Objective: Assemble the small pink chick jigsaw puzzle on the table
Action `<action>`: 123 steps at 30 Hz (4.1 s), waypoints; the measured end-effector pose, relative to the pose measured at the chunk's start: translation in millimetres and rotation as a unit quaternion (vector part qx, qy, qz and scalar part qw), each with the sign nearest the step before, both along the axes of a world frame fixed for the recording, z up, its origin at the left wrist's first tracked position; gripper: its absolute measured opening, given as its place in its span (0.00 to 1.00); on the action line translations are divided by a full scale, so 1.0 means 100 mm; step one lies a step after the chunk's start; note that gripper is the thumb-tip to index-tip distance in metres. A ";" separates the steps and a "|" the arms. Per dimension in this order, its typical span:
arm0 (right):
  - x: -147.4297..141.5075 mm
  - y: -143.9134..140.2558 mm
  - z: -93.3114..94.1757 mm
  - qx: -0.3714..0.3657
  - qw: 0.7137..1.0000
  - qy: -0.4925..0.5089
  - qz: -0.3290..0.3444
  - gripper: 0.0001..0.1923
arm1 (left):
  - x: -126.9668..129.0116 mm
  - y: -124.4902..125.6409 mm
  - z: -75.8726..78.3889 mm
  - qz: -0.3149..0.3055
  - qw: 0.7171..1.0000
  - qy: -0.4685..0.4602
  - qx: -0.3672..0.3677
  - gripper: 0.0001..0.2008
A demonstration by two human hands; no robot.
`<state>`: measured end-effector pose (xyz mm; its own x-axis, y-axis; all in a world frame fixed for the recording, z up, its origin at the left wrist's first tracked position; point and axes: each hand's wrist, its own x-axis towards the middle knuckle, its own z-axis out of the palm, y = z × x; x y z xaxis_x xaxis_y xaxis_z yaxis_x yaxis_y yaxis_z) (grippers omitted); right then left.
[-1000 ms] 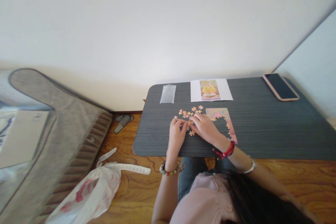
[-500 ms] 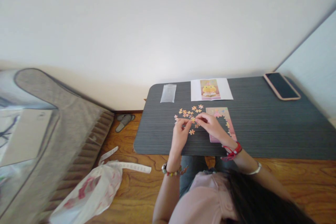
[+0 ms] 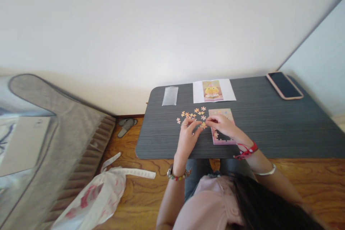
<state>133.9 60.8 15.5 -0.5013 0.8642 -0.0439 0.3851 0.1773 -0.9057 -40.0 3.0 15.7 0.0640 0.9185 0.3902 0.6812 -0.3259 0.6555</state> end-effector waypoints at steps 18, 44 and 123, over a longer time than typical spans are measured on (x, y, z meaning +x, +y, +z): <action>0.02 -0.27 0.05 -0.057 0.985 0.120 -0.111 0.15 | 0.35 -0.08 -0.04 0.116 0.984 0.024 0.137 0.05; 0.56 -0.34 0.02 0.128 0.984 -0.016 -0.121 0.15 | 0.62 0.02 -0.07 -0.002 0.998 -0.023 0.051 0.05; 0.61 -0.31 -0.12 0.206 0.853 -0.478 -0.047 0.18 | 1.01 0.20 -0.16 -0.036 0.953 0.280 -0.108 0.16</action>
<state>194.7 29.9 3.9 -0.3345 0.9393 -0.0768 0.9423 0.3325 -0.0382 61.5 23.2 -0.8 0.2716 0.9592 0.0785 0.9251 -0.2827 0.2536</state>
